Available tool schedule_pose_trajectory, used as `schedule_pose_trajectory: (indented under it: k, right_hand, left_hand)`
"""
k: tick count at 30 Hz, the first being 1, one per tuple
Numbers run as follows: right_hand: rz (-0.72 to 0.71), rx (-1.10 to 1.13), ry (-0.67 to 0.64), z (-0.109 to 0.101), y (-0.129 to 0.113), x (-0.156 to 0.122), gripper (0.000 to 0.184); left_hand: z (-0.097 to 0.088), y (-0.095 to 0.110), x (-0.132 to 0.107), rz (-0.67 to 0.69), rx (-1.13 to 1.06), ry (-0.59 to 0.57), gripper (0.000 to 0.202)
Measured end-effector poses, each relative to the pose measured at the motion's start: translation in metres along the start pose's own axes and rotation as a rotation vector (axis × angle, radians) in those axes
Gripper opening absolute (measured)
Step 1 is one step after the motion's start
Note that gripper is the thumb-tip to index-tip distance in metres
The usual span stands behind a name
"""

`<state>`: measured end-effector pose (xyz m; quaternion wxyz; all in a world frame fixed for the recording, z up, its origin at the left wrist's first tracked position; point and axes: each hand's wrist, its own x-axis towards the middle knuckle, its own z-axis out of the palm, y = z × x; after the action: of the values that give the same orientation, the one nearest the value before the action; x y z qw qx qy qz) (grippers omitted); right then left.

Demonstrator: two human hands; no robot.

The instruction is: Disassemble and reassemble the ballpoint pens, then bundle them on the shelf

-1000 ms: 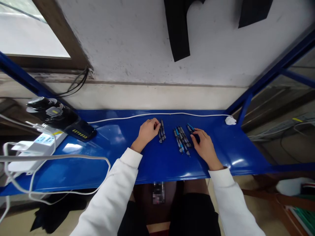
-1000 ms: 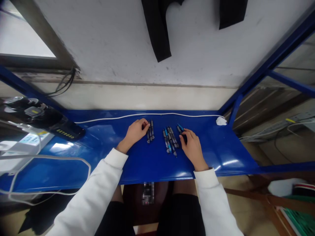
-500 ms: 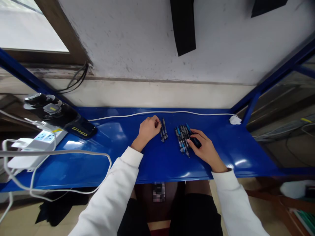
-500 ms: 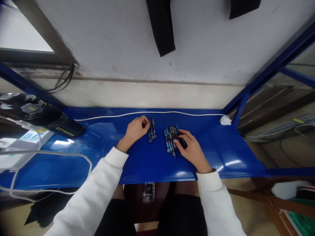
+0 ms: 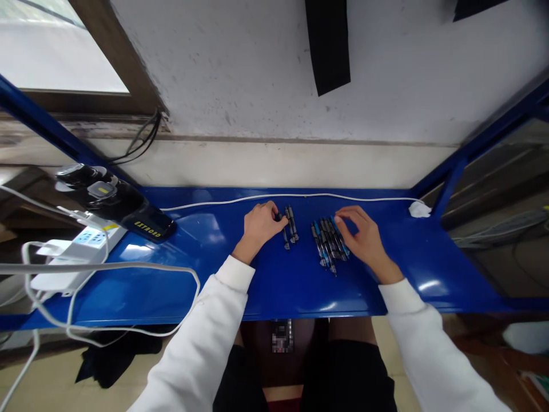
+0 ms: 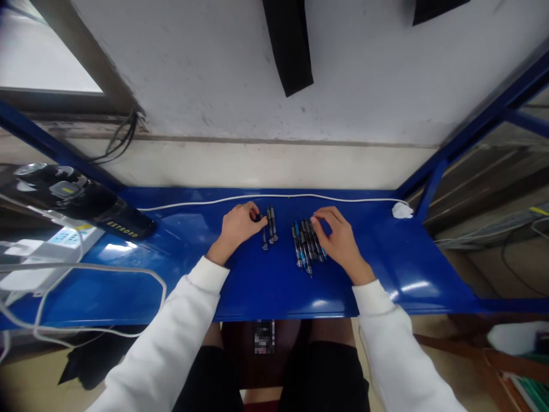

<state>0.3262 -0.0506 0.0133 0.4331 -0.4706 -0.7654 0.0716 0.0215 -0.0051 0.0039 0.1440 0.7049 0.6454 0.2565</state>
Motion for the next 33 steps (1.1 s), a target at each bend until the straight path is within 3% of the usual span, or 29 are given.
schedule_pose_trajectory:
  k: [4, 7, 10, 13, 17, 21, 26, 29, 33]
  right_hand:
    - [-0.012, 0.153, 0.045, 0.028, 0.000, 0.055, 0.029]
    - [0.042, 0.285, 0.089, 0.053, -0.002, 0.075, 0.033]
    - [0.028, 0.309, 0.105, 0.067, -0.005, 0.073, 0.034]
    - [-0.013, 0.275, 0.072, 0.067, -0.009, 0.060, 0.035]
    - [0.026, 0.312, -0.005, 0.060, -0.021, 0.050, 0.035]
    - [0.168, 0.634, -0.167, 0.063, -0.039, 0.047, 0.035]
    - [0.290, 0.931, -0.330, 0.074, -0.050, 0.043, 0.037]
    - [0.350, 0.989, -0.269, 0.077, -0.046, 0.045, 0.039]
    - [0.458, 1.115, -0.152, 0.076, -0.037, 0.050, 0.040]
  left_hand:
    - [-0.001, -0.003, 0.002, -0.032, 0.021, -0.016, 0.025]
    - [-0.002, -0.006, 0.003, -0.067, -0.004, -0.024, 0.019]
    - [-0.006, -0.008, 0.006, -0.102, -0.068, -0.023, 0.013]
    - [-0.010, -0.007, 0.008, -0.122, -0.246, 0.004, 0.012]
    - [-0.011, -0.002, 0.009, -0.054, -0.792, 0.013, 0.019]
    - [-0.005, 0.008, 0.004, -0.048, -1.191, -0.053, 0.027]
    - [0.002, 0.018, -0.001, -0.032, -1.311, -0.084, 0.031]
    - [-0.001, 0.020, -0.001, -0.053, -1.344, -0.063, 0.032]
    - [-0.007, 0.017, 0.003, -0.184, -1.447, -0.051, 0.033]
